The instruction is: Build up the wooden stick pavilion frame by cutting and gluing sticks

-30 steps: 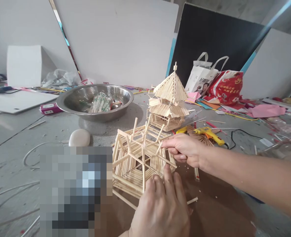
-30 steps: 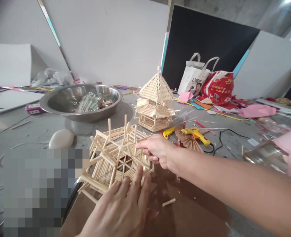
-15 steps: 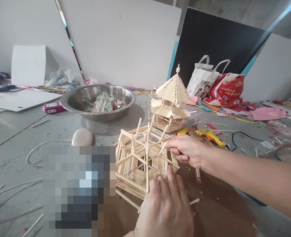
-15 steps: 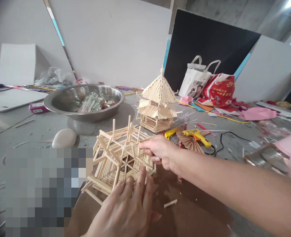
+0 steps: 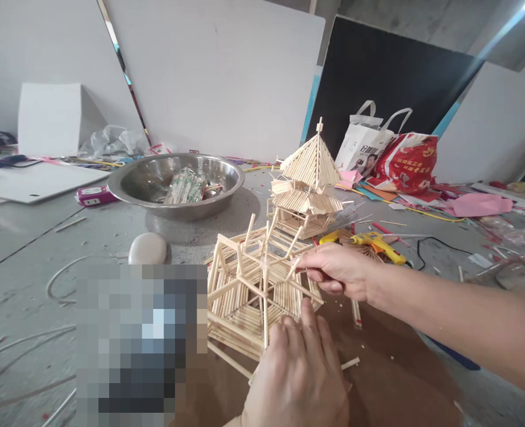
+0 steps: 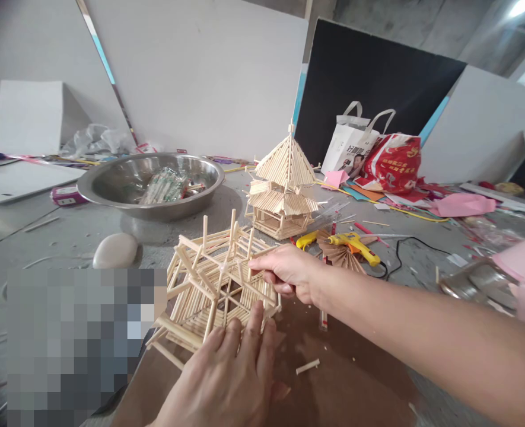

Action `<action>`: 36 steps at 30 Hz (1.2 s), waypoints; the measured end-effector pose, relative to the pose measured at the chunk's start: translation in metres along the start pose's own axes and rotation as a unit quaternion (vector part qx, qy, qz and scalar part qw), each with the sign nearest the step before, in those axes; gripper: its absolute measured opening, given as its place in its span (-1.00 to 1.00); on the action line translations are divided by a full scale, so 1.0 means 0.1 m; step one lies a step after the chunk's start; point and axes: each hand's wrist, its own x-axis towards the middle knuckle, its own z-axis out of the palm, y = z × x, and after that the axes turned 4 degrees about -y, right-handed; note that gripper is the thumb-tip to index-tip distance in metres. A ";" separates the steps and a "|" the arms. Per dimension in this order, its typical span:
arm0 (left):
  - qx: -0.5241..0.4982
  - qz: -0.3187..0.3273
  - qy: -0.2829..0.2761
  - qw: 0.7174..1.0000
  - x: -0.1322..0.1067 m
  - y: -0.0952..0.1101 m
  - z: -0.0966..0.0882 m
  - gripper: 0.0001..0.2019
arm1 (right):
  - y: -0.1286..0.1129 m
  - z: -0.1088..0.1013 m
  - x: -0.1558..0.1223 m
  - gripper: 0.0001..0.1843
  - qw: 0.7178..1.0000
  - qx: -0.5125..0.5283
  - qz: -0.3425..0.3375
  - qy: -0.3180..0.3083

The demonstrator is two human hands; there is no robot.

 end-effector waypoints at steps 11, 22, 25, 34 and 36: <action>-0.002 0.008 -0.005 1.000 -0.01 -0.01 0.02 -0.64 | -0.02 -0.01 0.03 -0.80 1.000 -0.018 0.012 0.015; 0.010 0.010 -0.004 1.000 0.00 0.00 -0.01 -0.64 | -0.03 0.01 0.04 -0.80 0.999 -0.027 0.021 0.016; 0.014 0.015 -0.006 1.000 0.00 0.00 -0.01 -0.65 | -0.03 0.01 0.04 -0.79 0.999 -0.027 0.021 0.018; 0.021 0.014 0.003 1.000 -0.01 0.01 0.01 -0.64 | -0.02 0.02 0.03 -0.83 0.999 -0.028 0.012 0.024; 0.018 0.013 0.008 1.000 0.00 0.01 0.02 -0.64 | -0.03 0.03 0.02 -0.83 0.999 -0.029 0.008 0.027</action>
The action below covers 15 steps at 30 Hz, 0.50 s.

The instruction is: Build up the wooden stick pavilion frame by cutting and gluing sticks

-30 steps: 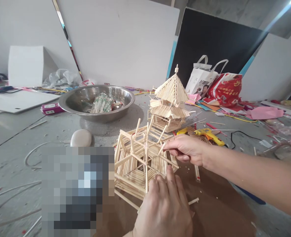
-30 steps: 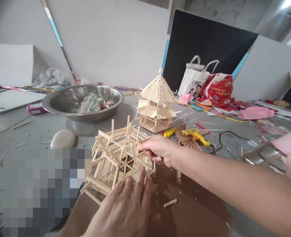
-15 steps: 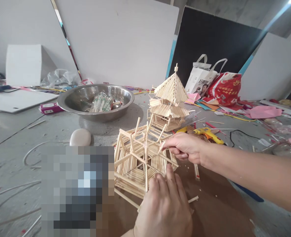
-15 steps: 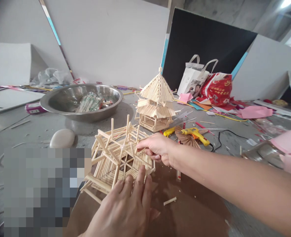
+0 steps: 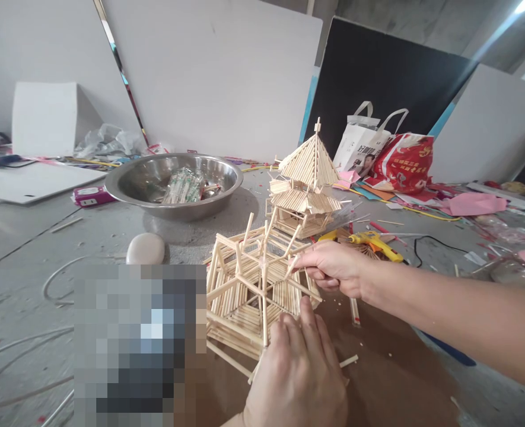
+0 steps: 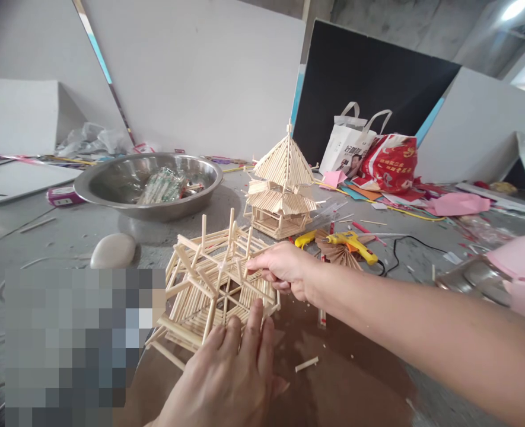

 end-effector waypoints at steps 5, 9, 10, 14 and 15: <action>-0.001 0.004 0.002 1.000 0.00 -0.01 0.02 -0.66 | 0.01 0.00 0.00 -0.83 1.000 0.001 -0.005 -0.003; 0.000 0.009 0.003 1.000 0.01 -0.01 0.03 -0.66 | 0.04 -0.02 0.01 -0.81 1.000 0.000 -0.016 -0.010; 0.002 0.007 0.005 1.000 0.01 -0.01 0.03 -0.66 | 0.04 -0.02 0.02 -0.81 1.000 0.000 -0.018 -0.013; 0.002 0.002 0.004 1.000 0.01 -0.01 0.03 -0.67 | 0.05 -0.04 0.02 -0.83 0.999 -0.004 -0.025 -0.026; 0.001 0.002 0.003 1.000 0.01 -0.01 0.03 -0.67 | 0.05 -0.05 0.01 -0.83 0.999 -0.005 -0.026 -0.028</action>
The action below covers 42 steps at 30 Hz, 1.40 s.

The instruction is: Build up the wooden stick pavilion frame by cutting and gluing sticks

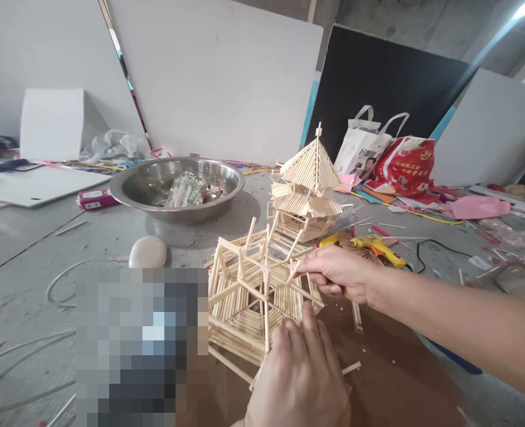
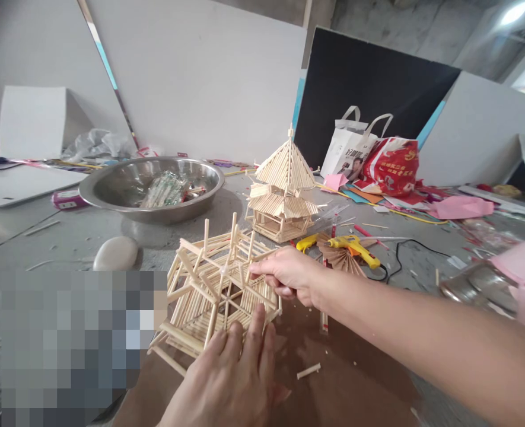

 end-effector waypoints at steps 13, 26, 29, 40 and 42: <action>0.000 0.006 -0.002 1.000 -0.01 -0.01 -0.01 -0.68 | 0.00 0.01 -0.01 -0.83 1.000 0.009 0.009 0.001; -0.005 0.012 -0.010 1.000 0.01 -0.01 -0.02 -0.66 | -0.01 0.04 -0.02 -0.79 1.000 -0.006 -0.002 0.015; -0.003 0.012 -0.011 1.000 0.00 -0.01 -0.02 -0.66 | 0.00 0.03 -0.01 -0.82 1.000 -0.011 -0.005 0.012; -0.005 0.004 0.006 1.000 0.00 -0.02 -0.03 -0.68 | 0.09 -0.16 0.00 -0.80 0.953 -0.217 -0.159 0.136; -0.017 -0.003 0.004 1.000 0.00 -0.03 -0.04 -0.65 | 0.11 -0.18 -0.04 -0.80 0.948 -0.236 -0.162 0.142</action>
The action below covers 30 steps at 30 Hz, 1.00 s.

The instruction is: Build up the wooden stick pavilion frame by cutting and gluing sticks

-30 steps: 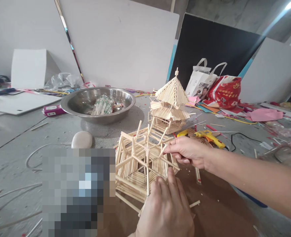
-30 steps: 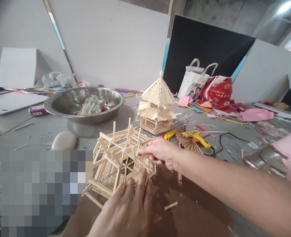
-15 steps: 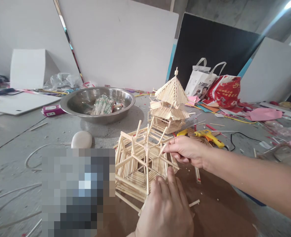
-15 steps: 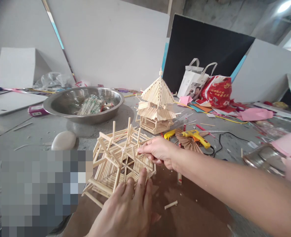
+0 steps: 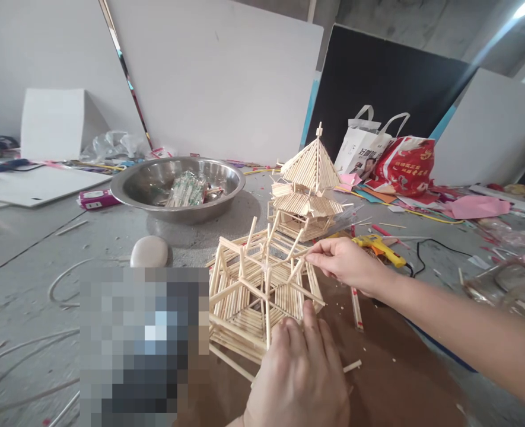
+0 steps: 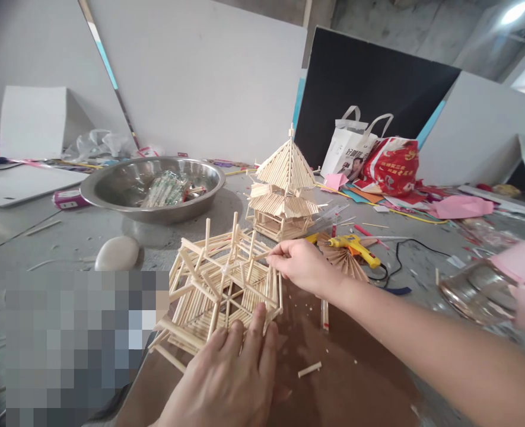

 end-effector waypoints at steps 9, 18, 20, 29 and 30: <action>-0.064 0.055 0.024 0.996 -0.09 -0.26 -0.20 -0.67 | 0.23 0.01 -0.32 -0.77 0.997 0.019 -0.041 0.061; -0.051 -0.200 -0.010 0.978 -0.08 -1.09 -0.49 -0.74 | 0.41 0.16 -0.49 -0.69 0.999 0.011 -0.048 0.016; -0.066 -0.253 -0.062 0.963 0.02 -1.21 -0.45 -0.70 | 0.44 0.19 -0.50 -0.64 0.998 -0.033 -0.061 -0.002; -0.292 -0.201 -0.078 0.932 0.06 -1.50 -0.38 -0.58 | 0.44 0.29 -0.45 -0.62 0.993 -0.075 -0.093 0.009; -0.310 -0.212 -0.085 0.923 0.05 -1.53 -0.36 -0.57 | 0.45 0.30 -0.45 -0.58 0.993 -0.069 -0.093 0.009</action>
